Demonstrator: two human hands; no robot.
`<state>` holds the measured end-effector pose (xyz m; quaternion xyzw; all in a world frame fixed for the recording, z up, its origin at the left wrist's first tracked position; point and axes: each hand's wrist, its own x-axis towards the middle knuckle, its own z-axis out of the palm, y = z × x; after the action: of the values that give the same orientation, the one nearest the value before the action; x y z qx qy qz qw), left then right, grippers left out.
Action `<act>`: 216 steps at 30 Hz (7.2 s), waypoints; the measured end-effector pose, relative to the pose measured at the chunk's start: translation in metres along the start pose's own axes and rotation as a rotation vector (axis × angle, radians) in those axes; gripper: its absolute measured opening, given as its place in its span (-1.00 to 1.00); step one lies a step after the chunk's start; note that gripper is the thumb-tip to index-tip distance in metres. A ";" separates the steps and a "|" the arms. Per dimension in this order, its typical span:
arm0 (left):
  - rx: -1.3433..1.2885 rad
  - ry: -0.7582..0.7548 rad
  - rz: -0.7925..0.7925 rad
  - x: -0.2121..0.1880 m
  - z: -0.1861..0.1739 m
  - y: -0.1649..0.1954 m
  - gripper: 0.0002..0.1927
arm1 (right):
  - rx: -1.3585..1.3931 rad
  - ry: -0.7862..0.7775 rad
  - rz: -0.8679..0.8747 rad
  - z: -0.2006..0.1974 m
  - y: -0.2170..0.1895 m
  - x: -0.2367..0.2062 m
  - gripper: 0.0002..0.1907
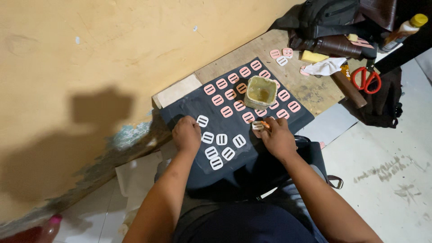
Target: The person paints small white plastic buckles white using a brush dipped in a container of white paint. They pick up each buckle, apply paint to the surface, and place it back on the black mat among other buckles.
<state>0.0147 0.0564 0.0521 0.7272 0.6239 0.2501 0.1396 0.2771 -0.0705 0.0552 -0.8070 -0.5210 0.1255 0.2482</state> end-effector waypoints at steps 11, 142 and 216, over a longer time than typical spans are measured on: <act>-0.189 0.196 0.200 -0.024 -0.010 0.010 -0.78 | 0.072 -0.037 -0.059 -0.004 0.002 0.018 -0.65; -1.196 -0.842 -0.552 -0.096 0.014 0.080 -0.69 | 0.554 -0.184 -0.088 -0.031 -0.025 -0.036 -0.79; -1.130 -0.214 -0.373 -0.099 -0.054 0.087 -0.79 | 0.756 -0.276 -0.437 -0.091 -0.081 -0.064 -0.86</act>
<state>0.0489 -0.0624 0.1237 0.4399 0.4941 0.4394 0.6077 0.2286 -0.1257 0.1717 -0.5064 -0.6249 0.3579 0.4743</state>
